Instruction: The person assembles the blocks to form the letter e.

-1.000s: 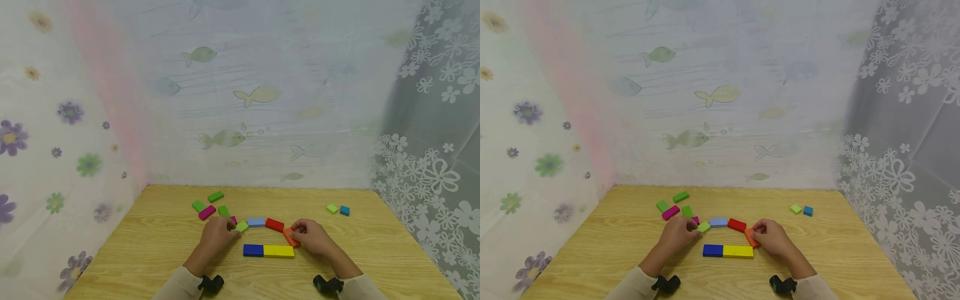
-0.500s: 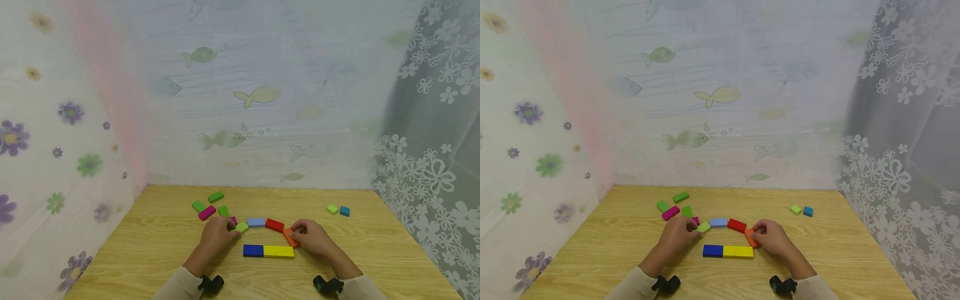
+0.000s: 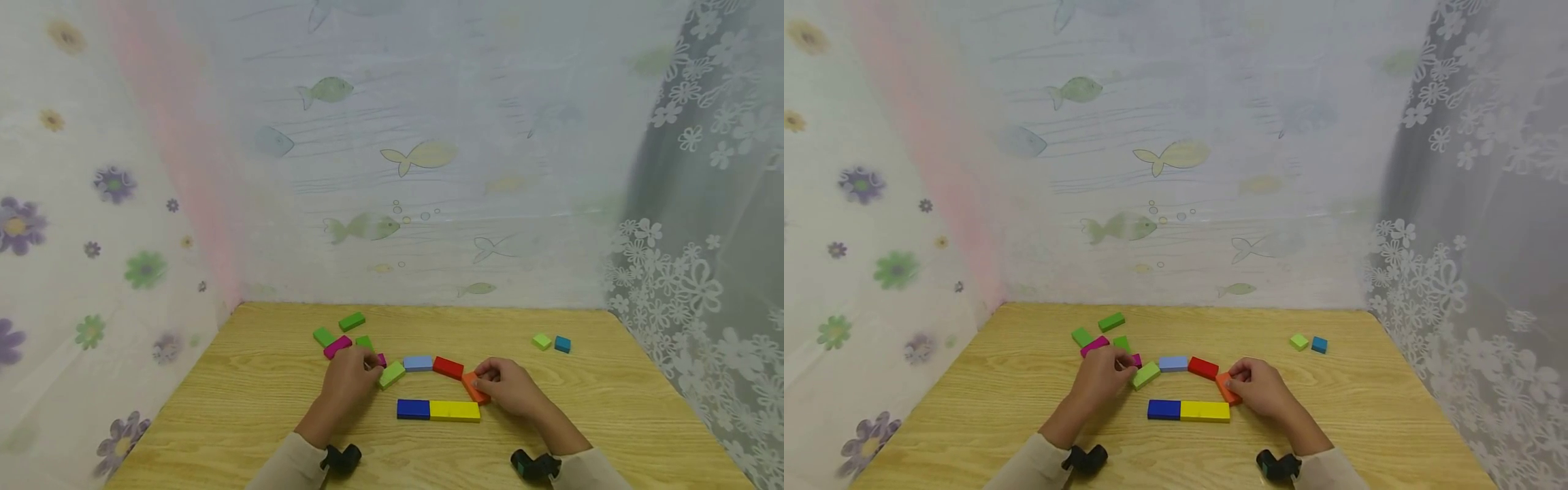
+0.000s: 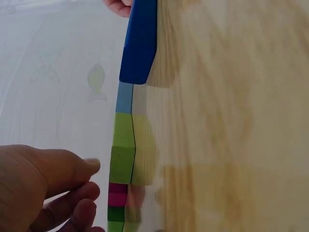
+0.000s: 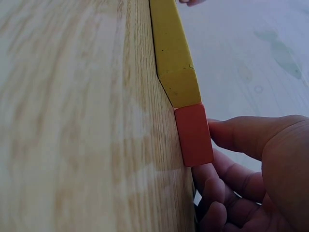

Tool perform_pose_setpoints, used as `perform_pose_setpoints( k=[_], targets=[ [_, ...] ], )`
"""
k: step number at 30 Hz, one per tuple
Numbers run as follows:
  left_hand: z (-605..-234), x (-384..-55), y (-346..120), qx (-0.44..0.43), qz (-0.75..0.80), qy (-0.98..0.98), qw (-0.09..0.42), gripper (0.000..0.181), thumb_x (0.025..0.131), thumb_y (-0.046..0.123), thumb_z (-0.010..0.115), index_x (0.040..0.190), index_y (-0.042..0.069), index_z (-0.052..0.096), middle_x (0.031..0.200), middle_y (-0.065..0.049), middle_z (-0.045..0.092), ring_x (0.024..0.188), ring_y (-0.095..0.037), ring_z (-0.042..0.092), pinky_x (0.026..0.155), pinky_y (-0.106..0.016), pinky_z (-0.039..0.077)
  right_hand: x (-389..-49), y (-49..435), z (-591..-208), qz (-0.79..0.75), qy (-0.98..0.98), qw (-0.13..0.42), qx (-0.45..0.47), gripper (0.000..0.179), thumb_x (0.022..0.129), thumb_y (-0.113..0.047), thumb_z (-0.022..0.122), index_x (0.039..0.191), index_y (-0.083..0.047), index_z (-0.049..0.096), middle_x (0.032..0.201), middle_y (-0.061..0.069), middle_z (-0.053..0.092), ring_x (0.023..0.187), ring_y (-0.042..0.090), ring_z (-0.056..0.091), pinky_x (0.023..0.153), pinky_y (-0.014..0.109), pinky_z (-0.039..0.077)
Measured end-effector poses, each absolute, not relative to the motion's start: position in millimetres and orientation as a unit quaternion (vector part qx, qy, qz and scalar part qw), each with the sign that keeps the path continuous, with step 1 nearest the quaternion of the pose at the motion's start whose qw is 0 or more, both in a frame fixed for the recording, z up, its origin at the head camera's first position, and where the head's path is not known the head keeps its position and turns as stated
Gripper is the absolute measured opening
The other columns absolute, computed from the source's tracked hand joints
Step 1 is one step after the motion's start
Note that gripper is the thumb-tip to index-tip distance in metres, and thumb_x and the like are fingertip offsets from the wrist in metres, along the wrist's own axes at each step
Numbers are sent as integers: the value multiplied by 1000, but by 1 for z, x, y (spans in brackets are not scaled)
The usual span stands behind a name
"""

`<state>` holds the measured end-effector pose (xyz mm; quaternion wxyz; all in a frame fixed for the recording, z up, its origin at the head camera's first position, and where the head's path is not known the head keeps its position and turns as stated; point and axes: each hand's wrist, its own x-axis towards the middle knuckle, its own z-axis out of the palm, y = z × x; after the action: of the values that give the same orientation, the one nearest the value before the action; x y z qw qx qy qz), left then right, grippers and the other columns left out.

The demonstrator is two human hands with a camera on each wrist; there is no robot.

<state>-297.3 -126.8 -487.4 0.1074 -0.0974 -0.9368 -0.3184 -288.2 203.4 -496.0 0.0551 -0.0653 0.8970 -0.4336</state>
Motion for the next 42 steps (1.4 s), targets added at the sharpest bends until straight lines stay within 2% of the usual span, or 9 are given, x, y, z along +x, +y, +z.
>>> perform_pose_setpoints(
  k=[5,12,19,29,31,33,37,38,42],
  targets=[
    [-488,-303,-127,-92,-312,-940,105,12,89,14,81,101,11,81,93,1,68,81,-13,59,69,-31,53,-288,204,-497,-436,896,56,-64,20,95,-19,76,110,-7,71,94,3,65,83,18,56,70,32,48],
    [-494,-309,-131,-84,-269,-953,106,24,87,17,84,110,11,81,107,-4,67,100,-20,64,83,-40,58,-287,203,-496,-438,895,54,-67,19,95,-17,75,111,-7,70,95,3,65,83,18,56,70,30,48],
    [-497,-314,-136,-89,-275,-953,91,29,87,18,85,114,9,80,104,-6,64,90,-16,60,77,-37,57,-287,203,-495,-443,892,59,-66,20,95,-18,75,111,-7,70,95,3,65,83,18,56,70,32,49],
    [-496,-312,-137,-101,-274,-953,88,21,88,19,84,108,13,82,101,-2,69,87,-13,61,73,-33,55,-287,204,-496,-445,891,58,-67,21,95,-18,75,111,-6,70,95,3,65,83,18,56,70,31,49],
    [-495,-312,-138,-102,-270,-954,87,20,88,19,84,108,14,83,102,-1,70,89,-14,63,71,-33,55,-287,204,-496,-444,891,58,-67,21,95,-18,75,111,-6,70,95,3,65,84,18,56,71,31,49],
    [-494,-311,-139,-100,-268,-955,83,20,88,20,84,108,15,83,104,-1,74,100,-20,68,75,-36,58,-287,204,-495,-444,892,57,-68,21,95,-18,75,111,-6,70,95,3,65,84,18,56,71,32,49],
    [-490,-309,-141,-99,-267,-956,74,21,88,18,84,108,14,82,105,-1,75,107,-25,69,78,-39,59,-287,204,-494,-443,892,59,-67,21,95,-18,75,111,-6,70,95,3,65,84,18,56,71,32,49],
    [-490,-309,-142,-99,-267,-956,72,22,87,18,84,108,14,82,104,-1,75,107,-25,69,77,-40,58,-287,203,-494,-443,892,59,-67,21,95,-18,75,111,-6,70,95,3,65,84,18,56,71,32,49],
    [-490,-309,-144,-97,-268,-956,67,24,86,19,85,109,13,82,97,1,69,86,-13,63,70,-35,54,-287,204,-494,-443,892,61,-66,21,95,-18,75,111,-6,70,95,3,65,84,18,56,71,32,48]
  ],
)
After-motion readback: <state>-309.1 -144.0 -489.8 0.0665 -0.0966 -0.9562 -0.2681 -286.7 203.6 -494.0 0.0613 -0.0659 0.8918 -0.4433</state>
